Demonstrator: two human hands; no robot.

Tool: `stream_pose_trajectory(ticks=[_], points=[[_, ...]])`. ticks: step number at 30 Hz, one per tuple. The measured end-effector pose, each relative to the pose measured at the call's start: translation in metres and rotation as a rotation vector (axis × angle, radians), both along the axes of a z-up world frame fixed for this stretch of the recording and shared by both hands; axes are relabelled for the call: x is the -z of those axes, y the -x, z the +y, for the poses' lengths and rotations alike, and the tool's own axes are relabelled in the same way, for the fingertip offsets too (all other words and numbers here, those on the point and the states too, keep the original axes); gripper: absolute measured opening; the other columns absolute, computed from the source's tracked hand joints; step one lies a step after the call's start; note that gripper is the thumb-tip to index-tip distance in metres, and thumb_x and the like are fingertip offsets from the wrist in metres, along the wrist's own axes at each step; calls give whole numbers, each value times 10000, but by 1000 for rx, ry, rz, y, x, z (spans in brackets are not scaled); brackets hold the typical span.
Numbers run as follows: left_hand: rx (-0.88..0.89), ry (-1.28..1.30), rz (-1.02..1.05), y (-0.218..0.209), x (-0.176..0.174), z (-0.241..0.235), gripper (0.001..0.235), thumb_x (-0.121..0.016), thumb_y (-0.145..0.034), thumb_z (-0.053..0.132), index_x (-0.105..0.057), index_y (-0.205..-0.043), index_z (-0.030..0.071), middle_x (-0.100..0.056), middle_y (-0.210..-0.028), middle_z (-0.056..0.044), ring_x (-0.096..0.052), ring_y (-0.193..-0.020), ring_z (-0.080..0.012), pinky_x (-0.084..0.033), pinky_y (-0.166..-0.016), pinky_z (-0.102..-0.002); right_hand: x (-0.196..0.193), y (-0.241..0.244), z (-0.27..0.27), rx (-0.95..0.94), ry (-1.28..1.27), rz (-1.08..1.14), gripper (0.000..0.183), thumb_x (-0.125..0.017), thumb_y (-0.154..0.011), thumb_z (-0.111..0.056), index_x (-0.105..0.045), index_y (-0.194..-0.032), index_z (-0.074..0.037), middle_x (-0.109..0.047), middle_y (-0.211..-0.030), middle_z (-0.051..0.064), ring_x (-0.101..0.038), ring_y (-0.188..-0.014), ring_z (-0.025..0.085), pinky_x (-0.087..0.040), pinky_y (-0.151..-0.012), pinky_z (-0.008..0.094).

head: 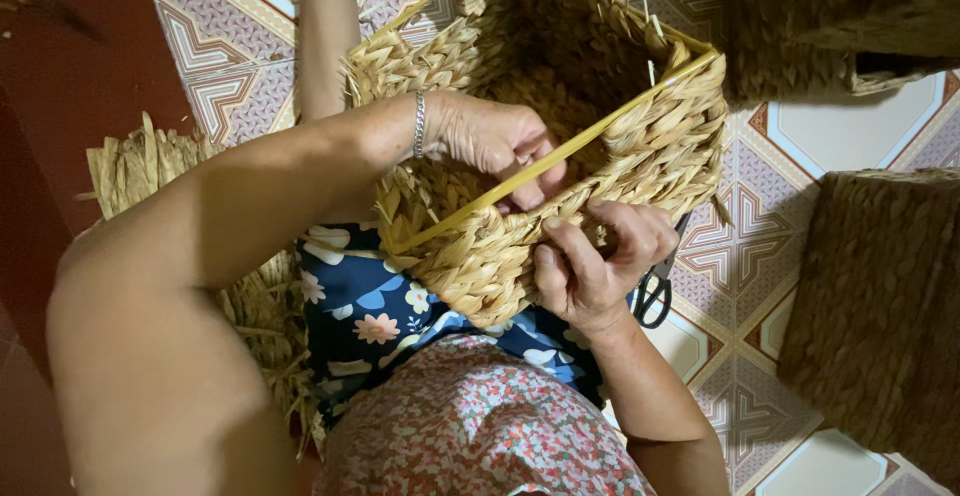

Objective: The person weaves a rectangular basket using dried palm leaves. They interlace the leaves through the vertical stakes of the basket frame, occasionally using scissors to trim excess material. The basket is rotated to access different sides during the process.

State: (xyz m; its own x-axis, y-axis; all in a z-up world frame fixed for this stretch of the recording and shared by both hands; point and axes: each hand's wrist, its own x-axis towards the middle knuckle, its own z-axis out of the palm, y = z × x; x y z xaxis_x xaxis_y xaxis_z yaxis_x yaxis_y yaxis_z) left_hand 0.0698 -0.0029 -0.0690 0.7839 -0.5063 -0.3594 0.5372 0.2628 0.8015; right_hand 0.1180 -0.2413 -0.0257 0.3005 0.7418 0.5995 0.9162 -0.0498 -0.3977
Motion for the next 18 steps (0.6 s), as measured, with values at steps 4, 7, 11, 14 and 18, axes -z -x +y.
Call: stream_pose_trajectory(ticks=[4,7,11,14,18], points=[[-81,-58,-6,3,-22,4,294,-826,-767,80,-652,-998,26,-715,-812,-59,-695,-658,-124,-599,-598,-284,1,-1,1,-9,-13,-7,310,-765,-788,-242,-693,-1087,-211,-515,-1190,108,-411,-1120,325,-362,-978,513],[-93,-123,-66,10,-32,8,261,-789,-831,109,-697,-1044,-11,-748,-829,-84,-725,-674,-133,-616,-630,-274,2,-1,-1,-25,-45,-8,299,-767,-847,-248,-701,-1136,-217,-520,-1221,109,-413,-1139,323,-371,-983,506],[-107,-43,-71,17,-33,11,265,-752,-904,134,-739,-1107,-35,-765,-846,-97,-735,-715,-134,-618,-662,-265,1,-3,-1,-30,-35,34,345,-759,-856,-297,-692,-1170,-172,-537,-1231,119,-423,-1130,324,-376,-968,516],[-109,-3,-124,20,-30,11,264,-757,-923,152,-754,-1092,-51,-759,-841,-103,-725,-727,-126,-610,-670,-260,-1,-4,0,-34,-48,-1,325,-767,-870,-281,-701,-1175,-189,-543,-1221,114,-436,-1121,323,-379,-975,513],[-95,-117,-123,20,-29,12,250,-756,-915,168,-768,-1071,-27,-769,-835,-87,-720,-717,-113,-598,-655,-261,-1,-5,4,-44,-72,-23,318,-758,-872,-255,-692,-1176,-189,-547,-1200,122,-456,-1088,330,-380,-962,511]])
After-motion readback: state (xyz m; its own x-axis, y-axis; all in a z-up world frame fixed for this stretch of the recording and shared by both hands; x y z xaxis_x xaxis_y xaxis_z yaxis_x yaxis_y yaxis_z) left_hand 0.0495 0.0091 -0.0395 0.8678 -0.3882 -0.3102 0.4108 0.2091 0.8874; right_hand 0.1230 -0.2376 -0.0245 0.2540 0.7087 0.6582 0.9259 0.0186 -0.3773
